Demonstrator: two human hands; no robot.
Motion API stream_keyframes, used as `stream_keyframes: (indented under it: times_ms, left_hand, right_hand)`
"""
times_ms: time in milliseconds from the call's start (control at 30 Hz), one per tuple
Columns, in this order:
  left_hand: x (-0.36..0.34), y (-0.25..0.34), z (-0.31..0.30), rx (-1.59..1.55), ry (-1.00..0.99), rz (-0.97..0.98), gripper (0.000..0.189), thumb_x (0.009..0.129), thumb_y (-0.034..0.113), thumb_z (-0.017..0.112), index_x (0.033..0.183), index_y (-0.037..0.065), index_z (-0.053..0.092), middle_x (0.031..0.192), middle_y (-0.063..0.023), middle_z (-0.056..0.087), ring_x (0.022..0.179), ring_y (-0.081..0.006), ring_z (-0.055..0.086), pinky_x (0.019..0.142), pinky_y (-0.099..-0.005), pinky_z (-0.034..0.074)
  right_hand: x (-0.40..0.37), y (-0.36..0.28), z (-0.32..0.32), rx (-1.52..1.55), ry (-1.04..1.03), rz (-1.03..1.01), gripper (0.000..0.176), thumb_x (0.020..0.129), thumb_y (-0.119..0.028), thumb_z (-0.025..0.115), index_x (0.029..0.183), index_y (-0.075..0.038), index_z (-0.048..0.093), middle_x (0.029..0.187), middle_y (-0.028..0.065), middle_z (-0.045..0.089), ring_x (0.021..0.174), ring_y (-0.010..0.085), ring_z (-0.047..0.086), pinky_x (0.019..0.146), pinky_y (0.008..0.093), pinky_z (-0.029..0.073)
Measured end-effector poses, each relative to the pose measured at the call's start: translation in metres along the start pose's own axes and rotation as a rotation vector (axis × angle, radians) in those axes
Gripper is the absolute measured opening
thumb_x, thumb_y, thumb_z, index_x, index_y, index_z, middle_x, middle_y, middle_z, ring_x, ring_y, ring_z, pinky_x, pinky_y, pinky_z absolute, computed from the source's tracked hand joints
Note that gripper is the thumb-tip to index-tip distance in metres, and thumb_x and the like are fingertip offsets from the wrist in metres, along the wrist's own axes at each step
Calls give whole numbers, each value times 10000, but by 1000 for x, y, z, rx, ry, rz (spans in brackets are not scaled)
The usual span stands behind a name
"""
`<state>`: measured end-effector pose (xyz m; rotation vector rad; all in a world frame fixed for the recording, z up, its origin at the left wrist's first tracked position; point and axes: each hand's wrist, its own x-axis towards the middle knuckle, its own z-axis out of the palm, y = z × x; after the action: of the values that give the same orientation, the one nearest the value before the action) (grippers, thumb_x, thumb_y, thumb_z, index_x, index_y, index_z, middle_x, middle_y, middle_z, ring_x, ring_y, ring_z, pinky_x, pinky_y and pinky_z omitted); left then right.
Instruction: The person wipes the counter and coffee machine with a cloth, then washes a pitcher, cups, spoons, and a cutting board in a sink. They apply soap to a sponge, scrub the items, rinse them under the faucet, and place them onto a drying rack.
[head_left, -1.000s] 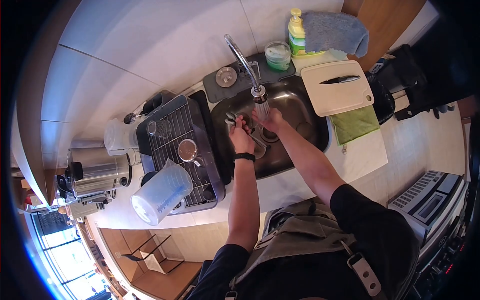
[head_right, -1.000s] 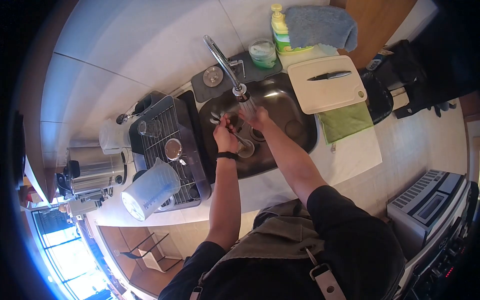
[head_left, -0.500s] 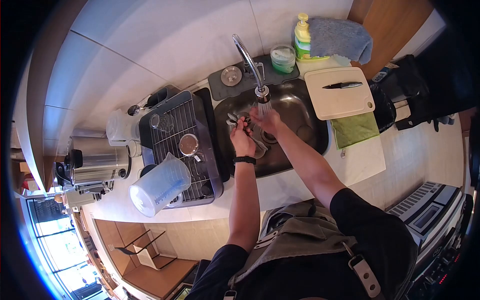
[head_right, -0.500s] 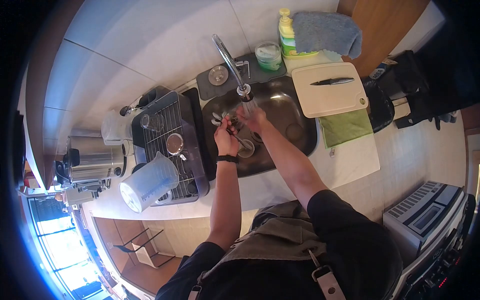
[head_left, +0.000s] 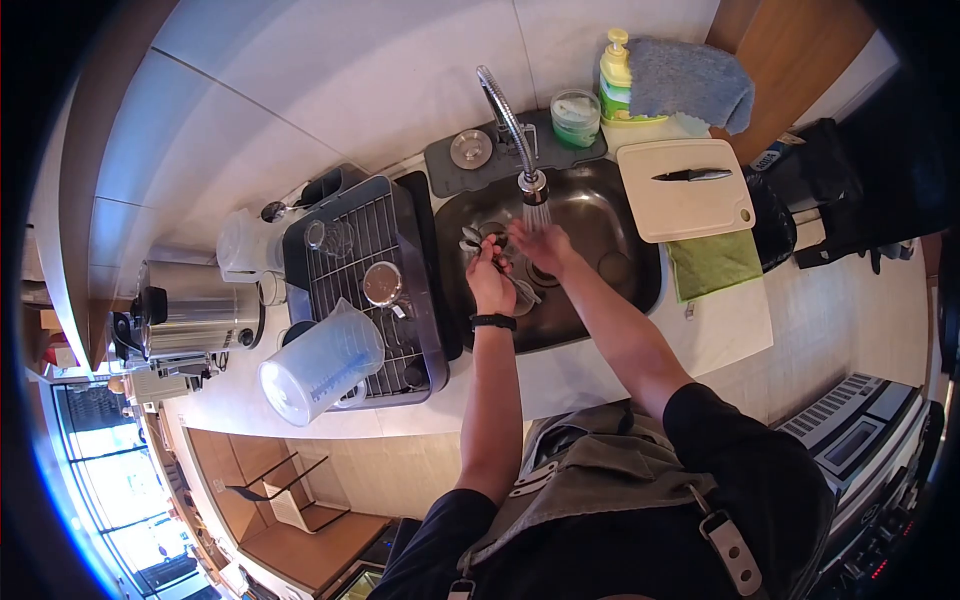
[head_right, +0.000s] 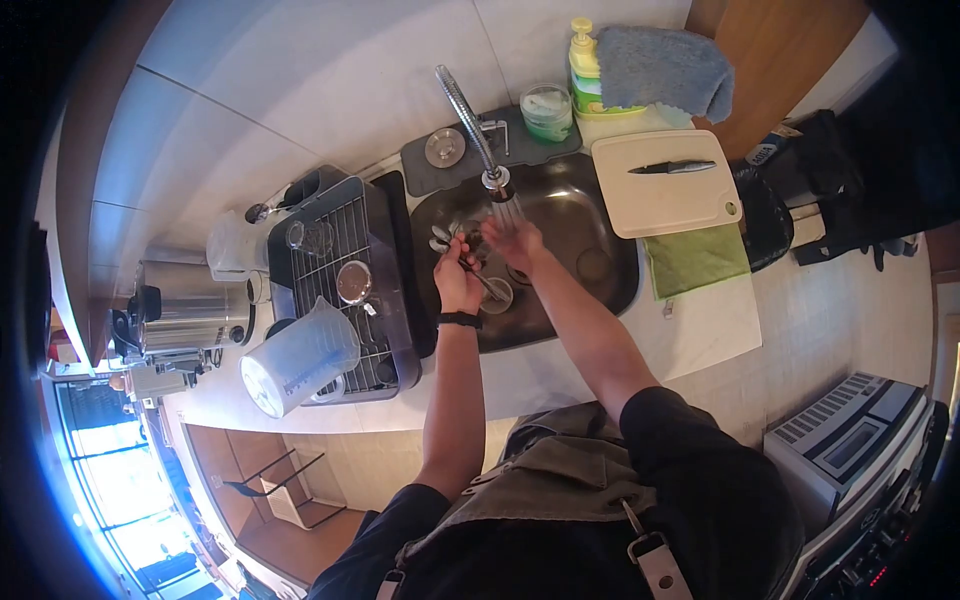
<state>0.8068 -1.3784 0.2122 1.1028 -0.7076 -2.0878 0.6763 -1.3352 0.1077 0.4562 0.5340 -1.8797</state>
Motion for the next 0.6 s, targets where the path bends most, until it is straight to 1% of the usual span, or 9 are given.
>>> stream_keyframes:
  times_ms: [67,167,267,367,467,567,600]
  left_hand:
    - [1,2,-1,17,-2,2,182,1004,180,554,1048,49,673,811,20,579,639,-104,463,565,-247,355]
    - [1,1,-3,29,0,10,190,1008,185,542,1048,50,670,815,19,576,649,-112,463,573,-253,360]
    - [2,-2,-2,27,-9,-11,190,1010,183,534,1053,57,670,816,20,577,655,-114,463,579,-254,360]
    - [0,0,-1,42,-13,-17,187,1009,177,532,1053,60,670,816,20,577,663,-113,465,583,-253,362]
    - [0,2,-6,43,-8,-4,187,1006,179,535,1054,60,672,817,22,577,668,-110,466,584,-249,363]
    - [-1,0,-4,46,4,-9,189,1004,184,541,1056,61,674,818,24,577,670,-107,465,586,-246,365]
    - [-1,0,-5,52,11,-14,189,1003,186,543,1056,61,674,818,24,577,670,-106,465,587,-246,366]
  right_hand:
    - [-3,-16,-4,1,50,-19,400,1029,-199,283,1250,66,486,1132,198,622,1031,325,637,940,459,531]
    - [3,-26,8,31,71,-144,384,1025,-187,286,1248,52,488,1137,188,621,1026,329,635,928,457,532]
    - [4,-9,18,-203,22,-103,375,1012,-171,290,1249,36,493,1159,178,611,1025,318,631,919,450,531]
    - [-7,-7,14,-106,-24,-21,362,1001,-164,306,1202,31,536,1115,177,624,1001,301,636,906,440,531]
    - [9,-14,-1,12,113,-94,345,987,-144,321,1130,26,585,1042,161,641,969,276,645,900,421,530]
    - [15,-14,-9,-215,-121,-5,291,977,-113,373,1098,13,606,1031,146,647,988,253,641,887,389,530]
    - [10,-12,-9,-310,-131,-49,255,964,-106,426,1094,12,612,1025,138,653,979,241,643,877,377,529]
